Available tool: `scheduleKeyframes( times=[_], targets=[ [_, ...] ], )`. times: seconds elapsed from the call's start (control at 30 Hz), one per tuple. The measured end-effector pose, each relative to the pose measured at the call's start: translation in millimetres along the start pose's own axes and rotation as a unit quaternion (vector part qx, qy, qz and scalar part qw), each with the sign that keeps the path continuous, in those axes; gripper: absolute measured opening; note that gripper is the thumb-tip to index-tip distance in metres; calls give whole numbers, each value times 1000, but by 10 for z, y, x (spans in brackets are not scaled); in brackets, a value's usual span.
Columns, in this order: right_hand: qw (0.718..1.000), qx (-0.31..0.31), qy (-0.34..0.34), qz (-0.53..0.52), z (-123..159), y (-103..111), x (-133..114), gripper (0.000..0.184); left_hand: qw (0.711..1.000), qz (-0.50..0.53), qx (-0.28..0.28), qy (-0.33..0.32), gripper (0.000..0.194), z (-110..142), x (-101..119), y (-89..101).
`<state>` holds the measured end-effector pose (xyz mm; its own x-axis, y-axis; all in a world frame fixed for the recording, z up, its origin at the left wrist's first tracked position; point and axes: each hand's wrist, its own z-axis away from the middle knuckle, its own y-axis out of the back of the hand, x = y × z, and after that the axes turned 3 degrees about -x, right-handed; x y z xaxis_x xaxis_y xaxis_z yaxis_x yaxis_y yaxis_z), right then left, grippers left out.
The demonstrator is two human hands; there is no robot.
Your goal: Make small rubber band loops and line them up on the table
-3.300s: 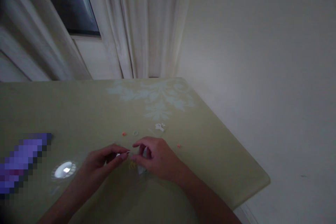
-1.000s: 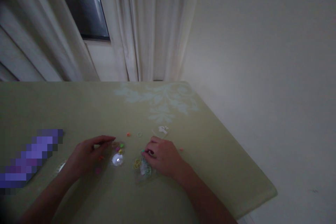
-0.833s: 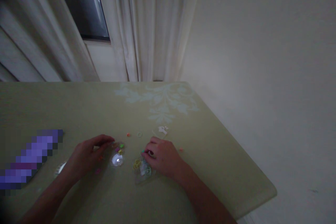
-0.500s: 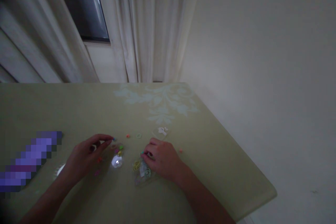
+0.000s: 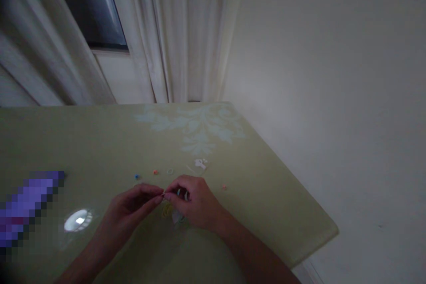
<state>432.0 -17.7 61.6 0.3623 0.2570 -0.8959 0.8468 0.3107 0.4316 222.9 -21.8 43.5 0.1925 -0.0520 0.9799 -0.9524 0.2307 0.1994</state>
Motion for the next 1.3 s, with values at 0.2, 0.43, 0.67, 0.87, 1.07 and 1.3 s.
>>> scheduleKeyframes(
  times=[0.2, 0.43, 0.67, 0.87, 1.07, 1.3],
  targets=[
    [1000, -1, -9, 9, -15, 133, 29, 13, 996, -64, 58, 6, 35, -63, -58, 221],
    [992, -83, 23, 95, 25, 245, 55, 5, 932, -343, 96, 67, 39, -111, -232, 709],
    [987, -81, 27, 133, 41, 89, 64, 6, 920, -378, 7, 103, 43, -125, -285, 755],
    [977, -157, 21, 142, 51, 83, 65, 7, 899, -429, 8, 89, 40, -124, -281, 735],
    [961, -203, 34, 184, 64, 98, 35, 7, 880, -466, 14, 88, 37, -144, -252, 665],
    [975, -140, 47, 169, 67, 110, 30, 5, 873, -476, 8, 106, 39, -167, -298, 667]
  ],
)
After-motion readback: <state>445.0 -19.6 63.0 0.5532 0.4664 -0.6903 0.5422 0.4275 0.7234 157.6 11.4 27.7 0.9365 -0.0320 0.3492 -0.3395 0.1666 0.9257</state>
